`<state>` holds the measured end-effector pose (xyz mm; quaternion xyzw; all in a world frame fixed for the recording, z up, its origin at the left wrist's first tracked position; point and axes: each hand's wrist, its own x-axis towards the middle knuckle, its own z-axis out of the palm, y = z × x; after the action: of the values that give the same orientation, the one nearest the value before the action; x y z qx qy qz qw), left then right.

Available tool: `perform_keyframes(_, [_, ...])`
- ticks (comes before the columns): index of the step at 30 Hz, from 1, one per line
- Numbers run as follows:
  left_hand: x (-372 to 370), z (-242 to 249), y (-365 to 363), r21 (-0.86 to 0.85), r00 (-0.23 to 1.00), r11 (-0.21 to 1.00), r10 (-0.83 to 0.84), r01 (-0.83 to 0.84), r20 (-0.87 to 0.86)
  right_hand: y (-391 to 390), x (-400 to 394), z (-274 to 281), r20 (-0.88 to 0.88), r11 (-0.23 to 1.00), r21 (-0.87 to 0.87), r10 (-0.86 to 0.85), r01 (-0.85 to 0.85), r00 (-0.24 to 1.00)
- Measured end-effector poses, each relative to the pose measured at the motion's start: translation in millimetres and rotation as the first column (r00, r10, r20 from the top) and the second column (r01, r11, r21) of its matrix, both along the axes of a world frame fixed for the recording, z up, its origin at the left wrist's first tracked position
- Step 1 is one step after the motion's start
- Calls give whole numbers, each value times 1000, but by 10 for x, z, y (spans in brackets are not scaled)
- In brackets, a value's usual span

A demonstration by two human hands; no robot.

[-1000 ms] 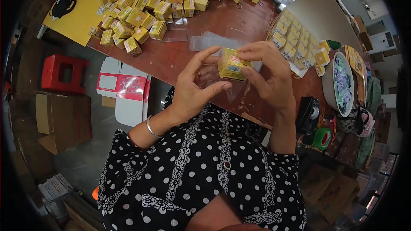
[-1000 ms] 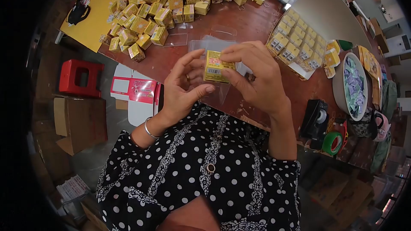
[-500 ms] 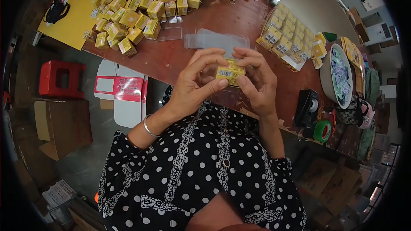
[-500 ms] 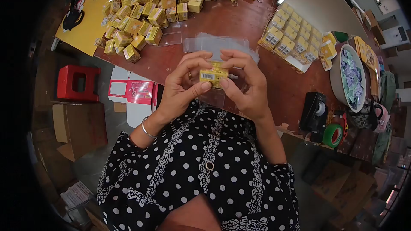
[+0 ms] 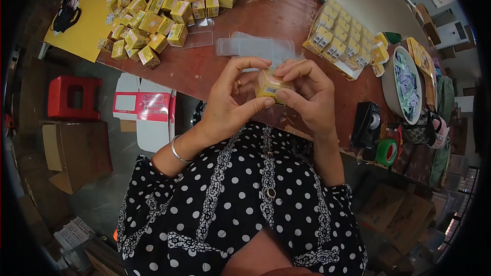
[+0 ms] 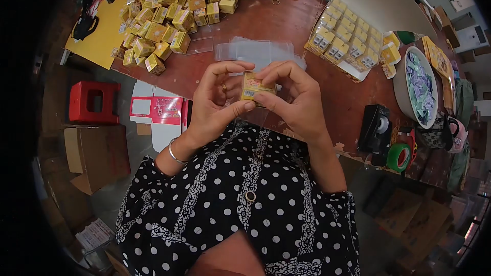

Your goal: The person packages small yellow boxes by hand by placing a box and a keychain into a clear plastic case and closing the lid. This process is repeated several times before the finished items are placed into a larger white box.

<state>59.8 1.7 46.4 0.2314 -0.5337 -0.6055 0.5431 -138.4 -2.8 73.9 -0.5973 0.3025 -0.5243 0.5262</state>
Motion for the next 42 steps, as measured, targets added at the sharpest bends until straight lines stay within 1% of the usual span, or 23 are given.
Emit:
perform_keyframes(4, [-11, 34, 17, -28, 998, 1000, 15, -13, 67, 1, -20, 25, -43, 997, 66, -45, 48, 998])
perform_keyframes(7, [-7, 52, 17, -33, 996, 999, -12, 15, 86, -39, -28, -9, -2, 994, 92, -66, 66, 998])
perform_keyframes(9, [-3, 54, 37, 23, 997, 998, -57, 56, 49, -57, -41, -15, -11, 995, 79, -56, 57, 998])
perform_keyframes(14, [4, 9, 26, -14, 998, 1000, -9, 10, 64, -77, -70, -59, -15, 999, 39, -20, 20, 1000])
perform_keyframes(17, [22, -3, 24, 3, 999, 1000, -25, 25, 38, -78, -80, -122, -67, 997, -71, -22, 17, 997])
perform_keyframes(19, [24, -27, 24, 17, 999, 999, -33, 33, 8, -65, -66, -174, -119, 966, -256, -59, 27, 991])
perform_keyframes(23, [4, -87, 13, 13, 999, 1000, -5, 6, -39, -61, -93, -190, -246, 915, -403, -104, -4, 964])
perform_keyframes(26, [15, -76, -68, 39, 990, 997, 67, -62, -124, 34, 19, -118, -326, 932, -359, -165, 40, 931])
perform_keyframes(27, [42, -63, -105, 77, 976, 992, 108, -96, -187, 75, 91, -120, -200, 992, -105, -94, 74, 975])
perform_keyframes(28, [78, -70, -132, 62, 973, 991, 129, -119, -190, 100, 138, -128, -62, 985, 159, -51, 60, 997])
perform_keyframes(29, [108, -100, -162, 67, 981, 990, 136, -128, -136, 82, 23, -158, -193, 948, 314, 23, 40, 981])
perform_keyframes(30, [124, -132, -207, 73, 987, 989, 137, -132, -81, -12, -56, -109, -196, 954, 298, 33, 27, 980])
perform_keyframes(31, [188, -139, -270, -63, 961, 979, 201, -193, 192, -98, -133, -49, -359, 948, 317, 146, -27, 922])
perform_keyframes(32, [272, -119, -287, -74, 961, 978, 206, -196, 184, -173, -180, 12, -508, 936, 345, 247, -68, 825])
perform_keyframes(33, [358, 32, -277, -120, 905, 990, 121, -79, 408, -262, -187, 106, -513, 940, 335, 239, -63, 824])
perform_keyframes(34, [410, 113, -268, -136, 788, 990, 47, 47, 614, -380, -177, 228, -655, 951, 251, 304, -180, 691])
perform_keyframes(35, [414, 43, -274, -226, 737, 965, 58, 130, 674, -508, -173, 306, -781, 933, 190, 333, -307, 529])
perform_keyframes(36, [400, 16, -265, -233, 740, 963, 61, 131, 670, -647, -183, 319, -785, 935, 185, 326, -304, 526])
perform_keyframes(38, [379, -33, -253, -156, 738, 972, -26, 176, 674, -981, -192, 337, -710, 822, 216, 503, -527, 492])
perform_keyframes(39, [384, -151, -272, -162, 755, 973, -17, 162, 655, -1153, -178, 402, -668, 873, 190, 451, -450, 592])
perform_keyframes(40, [406, -167, -278, -164, 758, 973, -17, 163, 653, -1424, -137, 381, -648, 952, 125, 291, -279, 704])
perform_keyframes(41, [425, -181, -283, -4, 830, 991, -110, 134, 546, -1749, -94, 303, -615, 993, 68, 115, -93, 780])
perform_keyframes(42, [442, -189, -287, 161, 890, 979, -182, 125, 418, -2079, -63, 184, -682, 993, -83, -117, 82, 722])
